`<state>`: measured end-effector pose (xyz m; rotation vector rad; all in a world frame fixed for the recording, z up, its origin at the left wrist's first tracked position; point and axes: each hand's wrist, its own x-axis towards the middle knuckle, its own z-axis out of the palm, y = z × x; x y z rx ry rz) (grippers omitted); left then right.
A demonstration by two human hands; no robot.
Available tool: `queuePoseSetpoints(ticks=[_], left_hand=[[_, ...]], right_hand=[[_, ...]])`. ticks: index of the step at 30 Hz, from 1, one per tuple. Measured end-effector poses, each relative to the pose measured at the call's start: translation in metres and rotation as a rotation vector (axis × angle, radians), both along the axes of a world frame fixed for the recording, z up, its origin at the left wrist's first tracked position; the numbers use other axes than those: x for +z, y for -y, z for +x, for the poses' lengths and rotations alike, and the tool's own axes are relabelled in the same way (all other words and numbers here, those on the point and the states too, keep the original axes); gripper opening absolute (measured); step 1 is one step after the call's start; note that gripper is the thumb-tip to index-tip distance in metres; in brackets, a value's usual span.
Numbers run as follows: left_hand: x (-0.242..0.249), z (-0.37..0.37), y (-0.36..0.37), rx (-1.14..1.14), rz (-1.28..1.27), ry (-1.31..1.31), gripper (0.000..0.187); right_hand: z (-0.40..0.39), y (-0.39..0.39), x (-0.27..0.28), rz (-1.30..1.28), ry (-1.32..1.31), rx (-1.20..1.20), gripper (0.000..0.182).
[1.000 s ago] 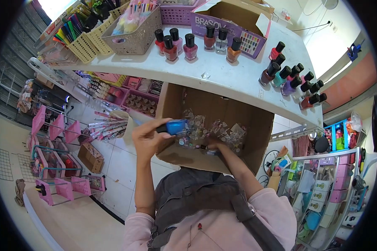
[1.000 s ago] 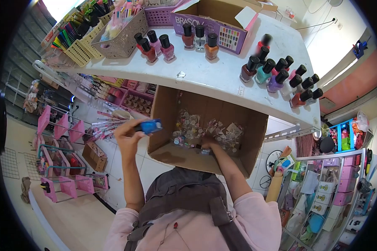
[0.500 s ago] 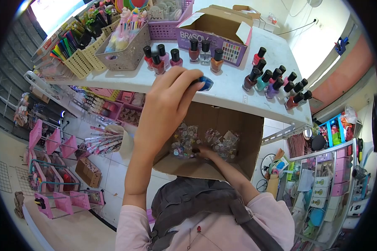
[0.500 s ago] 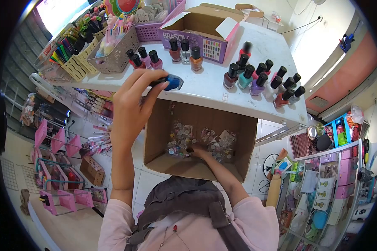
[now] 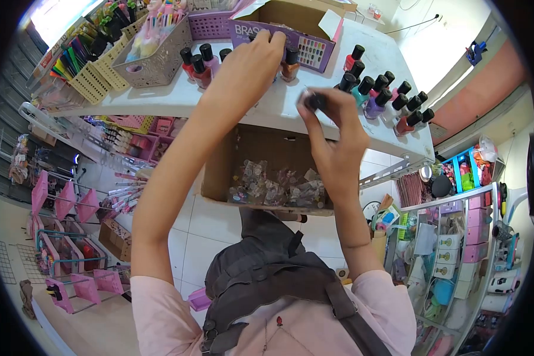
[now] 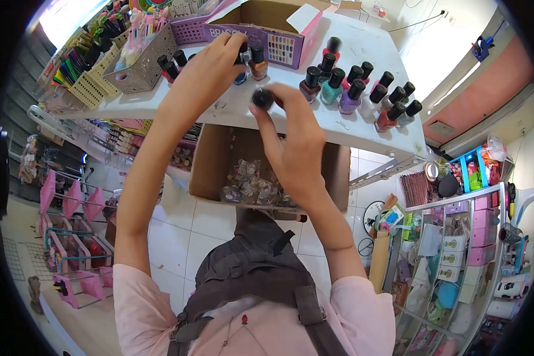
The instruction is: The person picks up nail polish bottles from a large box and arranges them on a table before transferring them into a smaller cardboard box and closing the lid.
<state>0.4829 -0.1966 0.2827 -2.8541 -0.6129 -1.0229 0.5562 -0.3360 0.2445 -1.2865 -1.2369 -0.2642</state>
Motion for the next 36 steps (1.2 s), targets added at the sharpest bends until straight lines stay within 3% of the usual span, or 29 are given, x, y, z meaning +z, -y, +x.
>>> queuePoseSetpoints(ticks=[1, 3, 5, 6, 7, 8, 9, 11, 12, 14, 15, 17, 23, 25, 27, 29, 31, 35, 36], left_hand=[[0.001, -0.001, 0.006, -0.001, 0.004, -0.003, 0.026], [0.003, -0.008, 0.020, 0.022, 0.143, 0.270, 0.029], [-0.007, -0.032, 0.045, -0.063, 0.111, 0.624, 0.032], [-0.024, -0.047, 0.065, 0.012, 0.040, 0.717, 0.024], [-0.059, -0.056, 0.077, -0.125, -0.250, 0.925, 0.015], [-0.093, -0.065, 0.080, -0.195, -0.190, 0.868, 0.012], [-0.141, -0.074, 0.090, -0.194, -0.523, 0.738, 0.020], [-0.164, -0.074, 0.098, -0.079, -0.562, 0.136, 0.032], [-0.186, -0.076, 0.102, -0.073, -0.575, 0.135, 0.032], [-0.225, -0.082, 0.112, -0.091, -0.360, -0.235, 0.037], [-0.235, -0.085, 0.116, -0.087, -0.367, -0.238, 0.037], [-0.241, -0.090, 0.121, -0.056, -0.524, -0.649, 0.030], [-0.259, -0.107, 0.136, -0.053, -0.538, -0.661, 0.030], [-0.268, -0.116, 0.144, -0.069, -0.531, -0.582, 0.030], [-0.275, -0.121, 0.148, -0.074, -0.533, -0.501, 0.030], [-0.281, -0.125, 0.152, -0.067, -0.595, -0.534, 0.034], [-0.283, -0.127, 0.153, -0.064, -0.672, -0.594, 0.040], [-0.279, -0.128, 0.153, -0.038, -0.829, -0.735, 0.050], [-0.281, -0.129, 0.154, -0.037, -0.833, -0.732, 0.050]], right_hand=[[0.001, -0.010, 0.001, 0.004, -0.003, -0.001, 0.023], [0.002, -0.028, -0.002, 0.024, 0.067, 0.030, 0.026], [0.005, -0.040, -0.010, -0.002, 0.070, 0.014, 0.026], [0.006, -0.045, -0.011, -0.025, 0.075, -0.009, 0.027], [0.006, -0.044, -0.009, -0.081, 0.098, -0.045, 0.026], [0.006, -0.045, -0.008, -0.068, 0.096, -0.051, 0.026], [0.005, -0.047, -0.008, -0.060, 0.080, -0.055, 0.026], [0.005, -0.049, -0.010, -0.066, 0.059, -0.057, 0.026], [0.005, -0.050, -0.010, -0.075, 0.058, -0.085, 0.028], [0.004, -0.050, -0.012, -0.100, 0.050, -0.106, 0.029], [0.004, -0.051, -0.014, -0.096, 0.031, -0.108, 0.030], [0.003, -0.048, -0.010, -0.176, -0.030, -0.131, 0.031], [0.003, -0.033, -0.012, -0.014, 0.105, -0.203, 0.041], [-0.008, 0.005, -0.007, 0.008, 0.037, -0.124, 0.038], [-0.014, 0.037, -0.025, 0.057, -0.102, 0.203, 0.033], [-0.017, 0.046, -0.051, -0.292, -0.317, 0.299, 0.021], [-0.008, 0.019, -0.096, -0.695, -0.332, 0.435, 0.014], [0.012, 0.016, -0.348, -1.245, 0.209, 0.479, 0.024], [0.010, 0.020, -0.346, -1.476, 0.356, 0.591, 0.026]])
